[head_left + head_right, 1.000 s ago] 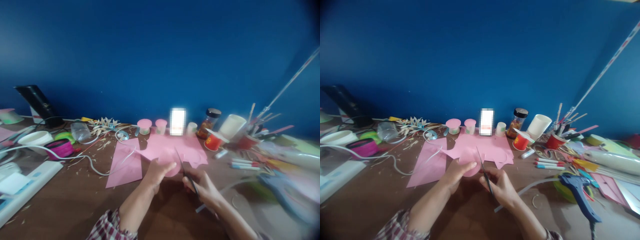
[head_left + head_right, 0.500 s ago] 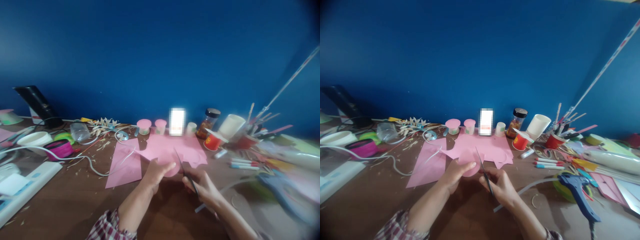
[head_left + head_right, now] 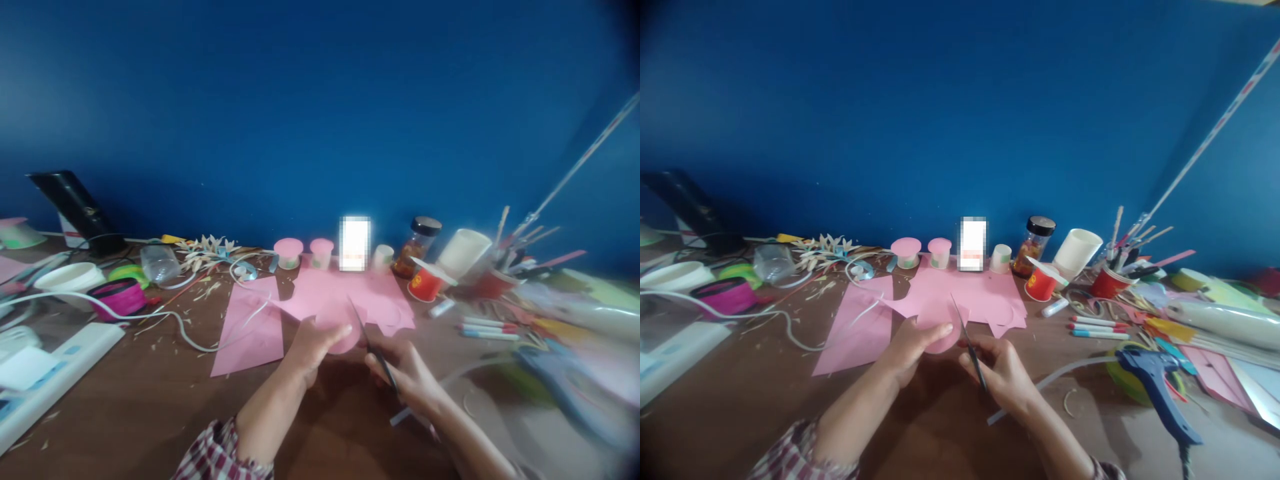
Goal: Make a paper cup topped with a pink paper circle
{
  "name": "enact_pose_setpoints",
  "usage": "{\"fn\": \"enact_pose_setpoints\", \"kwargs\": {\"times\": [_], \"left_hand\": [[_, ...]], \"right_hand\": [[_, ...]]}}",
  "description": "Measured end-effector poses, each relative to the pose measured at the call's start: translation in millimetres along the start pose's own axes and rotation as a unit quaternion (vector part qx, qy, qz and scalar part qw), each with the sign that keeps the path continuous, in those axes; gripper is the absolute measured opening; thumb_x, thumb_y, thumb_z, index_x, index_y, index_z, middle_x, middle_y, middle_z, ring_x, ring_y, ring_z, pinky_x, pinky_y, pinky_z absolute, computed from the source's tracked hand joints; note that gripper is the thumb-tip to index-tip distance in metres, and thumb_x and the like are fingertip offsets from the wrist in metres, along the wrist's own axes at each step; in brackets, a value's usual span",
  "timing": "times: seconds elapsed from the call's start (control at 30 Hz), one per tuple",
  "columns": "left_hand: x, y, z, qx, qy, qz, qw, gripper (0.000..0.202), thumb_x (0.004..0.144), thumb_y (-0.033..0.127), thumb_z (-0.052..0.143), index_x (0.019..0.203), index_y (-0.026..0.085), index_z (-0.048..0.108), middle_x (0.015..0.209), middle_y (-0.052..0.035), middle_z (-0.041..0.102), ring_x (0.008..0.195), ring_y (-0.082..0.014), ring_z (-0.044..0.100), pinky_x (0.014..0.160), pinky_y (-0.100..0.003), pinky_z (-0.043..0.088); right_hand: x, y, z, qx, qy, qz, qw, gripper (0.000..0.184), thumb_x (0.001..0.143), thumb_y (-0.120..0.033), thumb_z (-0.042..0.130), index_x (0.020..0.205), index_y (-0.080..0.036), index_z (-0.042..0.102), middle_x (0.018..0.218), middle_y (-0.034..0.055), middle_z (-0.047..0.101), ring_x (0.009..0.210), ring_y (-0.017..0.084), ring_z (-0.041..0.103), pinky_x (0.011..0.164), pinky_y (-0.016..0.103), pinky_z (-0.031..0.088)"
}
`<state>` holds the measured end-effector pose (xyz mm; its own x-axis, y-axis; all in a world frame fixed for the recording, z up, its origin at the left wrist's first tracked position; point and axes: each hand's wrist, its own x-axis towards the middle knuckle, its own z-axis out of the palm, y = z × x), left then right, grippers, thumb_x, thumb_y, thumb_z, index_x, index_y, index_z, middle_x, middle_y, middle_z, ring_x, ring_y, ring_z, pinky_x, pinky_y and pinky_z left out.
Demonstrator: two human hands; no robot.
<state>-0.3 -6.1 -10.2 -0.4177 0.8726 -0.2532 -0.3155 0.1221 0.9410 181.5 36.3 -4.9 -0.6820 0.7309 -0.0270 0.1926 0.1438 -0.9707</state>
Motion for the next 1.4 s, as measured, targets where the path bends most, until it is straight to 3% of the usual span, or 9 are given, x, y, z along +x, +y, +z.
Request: {"fn": "enact_pose_setpoints", "kwargs": {"times": [0.17,0.33,0.47,0.53,0.73,0.87,1.1,1.2,1.4], "left_hand": [[-5.7,5.7,1.0,-0.023,-0.020,-0.009,1.000,0.052,0.052,0.037,0.088,0.093,0.010,0.073,0.090,-0.0154,0.076,0.088,-0.0314,0.070,0.078,-0.038,0.054],[-15.7,11.5,7.9,-0.109,-0.020,-0.064,0.992,0.055,0.059,0.043,0.085,0.101,0.012,0.069,0.090,-0.0147,0.075,0.082,-0.0282,0.070,0.071,-0.035,0.054],[-21.5,7.9,16.0,-0.151,-0.116,-0.071,0.979,0.046,0.065,0.040,0.082,0.097,0.012,0.067,0.089,-0.0130,0.074,0.073,-0.0237,0.070,0.064,-0.032,0.053],[-23.2,3.9,21.4,-0.167,-0.128,-0.048,0.976,0.042,0.065,0.036,0.082,0.095,0.013,0.066,0.087,-0.0112,0.073,0.070,-0.0214,0.069,0.062,-0.030,0.052],[-22.1,-5.1,40.3,-0.230,-0.011,0.005,0.973,0.034,0.064,0.037,0.082,0.073,0.014,0.059,0.058,-0.0001,0.062,0.050,-0.0126,0.059,0.050,-0.023,0.046],[-21.8,-6.1,52.4,-0.217,0.062,-0.003,0.974,0.044,0.060,0.047,0.082,0.078,0.016,0.057,0.052,0.0029,0.058,0.039,-0.0125,0.055,0.037,-0.022,0.040],[-21.3,-9.5,65.5,-0.229,0.072,-0.015,0.971,0.038,0.058,0.036,0.084,0.073,0.018,0.054,0.044,0.0062,0.053,0.031,-0.0114,0.048,0.031,-0.021,0.035],[-22.7,-6.7,62.6,-0.223,0.067,-0.009,0.973,0.032,0.060,0.032,0.081,0.072,0.015,0.057,0.044,0.0052,0.054,0.030,-0.0103,0.046,0.030,-0.021,0.033],[-26.0,-1.3,52.2,-0.207,0.070,-0.027,0.975,0.031,0.057,0.028,0.084,0.071,0.012,0.062,0.049,0.0017,0.059,0.041,-0.0131,0.056,0.040,-0.023,0.043]], "right_hand": [[0.5,-2.8,2.5,0.012,0.014,0.008,1.000,0.049,0.081,-0.056,0.065,0.098,-0.010,0.069,0.057,-0.0029,0.049,0.050,0.010,0.045,0.049,0.023,0.036],[1.6,-2.1,9.5,0.068,0.042,0.000,0.997,0.049,0.080,-0.057,0.065,0.093,-0.010,0.069,0.057,-0.0024,0.052,0.048,0.009,0.046,0.047,0.021,0.038],[3.0,4.4,13.2,0.116,0.101,0.004,0.988,0.045,0.077,-0.057,0.069,0.081,-0.012,0.068,0.056,-0.0020,0.054,0.047,0.008,0.049,0.045,0.019,0.036],[3.9,5.0,15.1,0.144,0.129,0.012,0.981,0.048,0.074,-0.060,0.070,0.084,-0.013,0.068,0.055,-0.0025,0.054,0.045,0.008,0.049,0.043,0.017,0.035],[4.6,-9.5,28.2,0.184,0.160,0.015,0.970,0.055,0.064,-0.063,0.076,0.087,-0.013,0.072,0.053,-0.0032,0.054,0.043,0.008,0.049,0.041,0.018,0.038],[6.5,-8.6,36.1,0.205,0.159,-0.001,0.966,0.054,0.065,-0.062,0.076,0.087,-0.012,0.073,0.051,-0.0028,0.054,0.044,0.008,0.047,0.044,0.019,0.039],[7.9,5.9,33.7,0.189,0.166,-0.037,0.967,0.039,0.069,-0.044,0.080,0.091,-0.013,0.073,0.054,-0.0023,0.057,0.050,0.011,0.049,0.047,0.021,0.042],[6.6,5.8,33.2,0.164,0.161,-0.037,0.972,0.037,0.071,-0.042,0.078,0.093,-0.013,0.073,0.059,-0.0004,0.060,0.053,0.013,0.052,0.048,0.022,0.044],[3.4,-0.4,33.6,0.116,0.153,-0.040,0.981,0.037,0.073,-0.044,0.076,0.095,-0.015,0.074,0.059,0.0004,0.060,0.053,0.015,0.053,0.046,0.022,0.043]]}}
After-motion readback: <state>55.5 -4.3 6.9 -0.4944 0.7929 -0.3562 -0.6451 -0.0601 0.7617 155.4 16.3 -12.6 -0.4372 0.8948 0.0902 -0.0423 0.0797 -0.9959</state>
